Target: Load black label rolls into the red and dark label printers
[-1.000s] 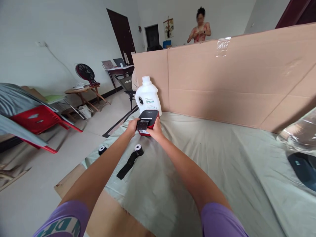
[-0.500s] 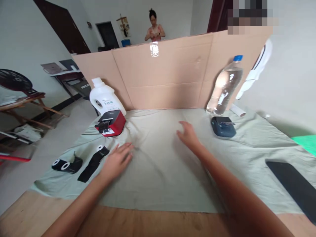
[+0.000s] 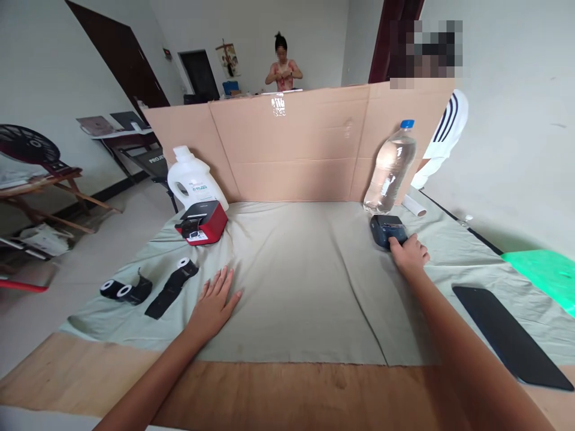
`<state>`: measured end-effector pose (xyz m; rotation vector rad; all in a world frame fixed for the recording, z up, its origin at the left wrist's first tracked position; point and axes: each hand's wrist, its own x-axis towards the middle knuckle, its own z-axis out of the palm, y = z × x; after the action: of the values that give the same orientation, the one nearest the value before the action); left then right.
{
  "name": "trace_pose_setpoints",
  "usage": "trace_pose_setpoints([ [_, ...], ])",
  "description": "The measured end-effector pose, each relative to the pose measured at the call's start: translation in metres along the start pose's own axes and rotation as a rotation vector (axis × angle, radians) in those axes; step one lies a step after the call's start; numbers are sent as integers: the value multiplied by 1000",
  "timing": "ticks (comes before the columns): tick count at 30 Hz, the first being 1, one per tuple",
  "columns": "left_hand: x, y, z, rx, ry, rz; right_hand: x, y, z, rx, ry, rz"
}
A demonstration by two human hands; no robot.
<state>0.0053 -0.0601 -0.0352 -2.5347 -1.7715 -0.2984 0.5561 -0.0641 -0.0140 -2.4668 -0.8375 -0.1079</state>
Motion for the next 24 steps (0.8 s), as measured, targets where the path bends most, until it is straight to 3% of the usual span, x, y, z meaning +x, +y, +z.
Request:
trace_pose_setpoints([
  [7,-2,2,-2,29,35,-180,4,-35,0,77,1,83],
  [10,-2,1,-1,7,27,-190,9,-40,-1,116,26,149],
  [13,-2,2,-1,-27,30,-209,-4,-50,-3,112,40,138],
  [17,-2,3,-4,-36,6,-236,-60,-87,-6,138,21,-86],
  [24,-1,4,-7,-21,-56,-224,-186,-185,4,236,-117,-253],
])
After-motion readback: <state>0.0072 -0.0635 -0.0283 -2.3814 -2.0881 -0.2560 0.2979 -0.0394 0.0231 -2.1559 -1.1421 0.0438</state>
